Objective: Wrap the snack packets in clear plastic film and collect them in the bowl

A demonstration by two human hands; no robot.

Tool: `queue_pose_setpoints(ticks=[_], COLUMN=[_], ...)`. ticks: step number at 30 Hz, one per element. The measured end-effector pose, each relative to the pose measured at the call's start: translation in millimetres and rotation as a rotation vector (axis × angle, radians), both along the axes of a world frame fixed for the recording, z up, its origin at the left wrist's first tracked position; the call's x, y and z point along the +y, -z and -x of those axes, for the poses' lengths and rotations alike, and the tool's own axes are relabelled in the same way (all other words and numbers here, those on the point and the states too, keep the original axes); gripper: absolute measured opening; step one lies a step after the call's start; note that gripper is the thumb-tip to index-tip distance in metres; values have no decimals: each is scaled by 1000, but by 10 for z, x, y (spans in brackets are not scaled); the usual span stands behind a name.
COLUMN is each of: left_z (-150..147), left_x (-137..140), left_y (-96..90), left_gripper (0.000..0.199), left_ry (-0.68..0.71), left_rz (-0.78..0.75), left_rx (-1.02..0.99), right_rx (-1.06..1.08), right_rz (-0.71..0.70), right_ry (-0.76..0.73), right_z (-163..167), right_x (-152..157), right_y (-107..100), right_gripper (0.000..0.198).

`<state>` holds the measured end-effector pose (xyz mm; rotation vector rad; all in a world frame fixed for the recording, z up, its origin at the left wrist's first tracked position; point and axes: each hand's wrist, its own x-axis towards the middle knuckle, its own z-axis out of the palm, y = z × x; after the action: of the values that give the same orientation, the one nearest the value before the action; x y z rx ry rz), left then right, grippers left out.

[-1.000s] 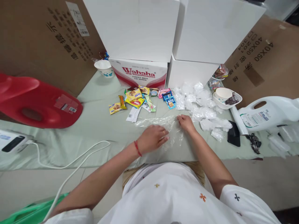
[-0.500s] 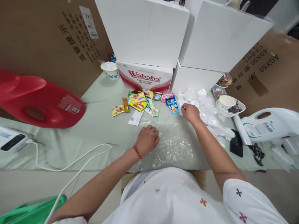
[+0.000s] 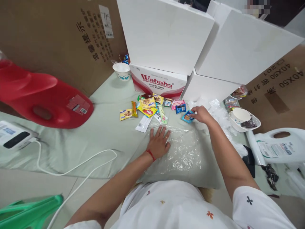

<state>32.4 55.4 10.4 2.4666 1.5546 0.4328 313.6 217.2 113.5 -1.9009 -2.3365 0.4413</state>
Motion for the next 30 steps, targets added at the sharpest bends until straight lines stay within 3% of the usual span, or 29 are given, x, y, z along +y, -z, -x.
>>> queue_pose_setpoints(ticks=[5, 7, 10, 13, 16, 19, 23, 27, 30], left_z=[3, 0, -7, -8, -3, -1, 1, 5, 2], left_x=[-6, -10, -11, -8, -7, -10, -15, -15, -15], left_y=[29, 32, 29, 25, 21, 16, 6, 7, 11], left_gripper=[64, 66, 67, 66, 66, 65, 64, 65, 65], left_ry=[4, 6, -5, -9, -1, -6, 0, 11, 6], left_rz=[7, 7, 6, 9, 8, 0, 5, 3, 3], left_rx=[-17, -15, 1, 11, 8, 2, -13, -34, -44], right_rx=[815, 946, 839, 503, 119, -56, -140, -209, -213], right_rz=[127, 190, 191, -42, -253, -95, 117, -75, -146], right_ry=[222, 298, 388, 366, 139, -64, 39, 134, -48], right_z=[112, 362, 803, 1189, 1532, 1761, 1626, 1374, 1510], right_x=[151, 201, 210, 124, -6, -70, -15, 7, -85], right_y=[-91, -35, 87, 180, 255, 347, 393, 316, 326], right_gripper=[33, 35, 28, 37, 49, 58, 44, 40, 44])
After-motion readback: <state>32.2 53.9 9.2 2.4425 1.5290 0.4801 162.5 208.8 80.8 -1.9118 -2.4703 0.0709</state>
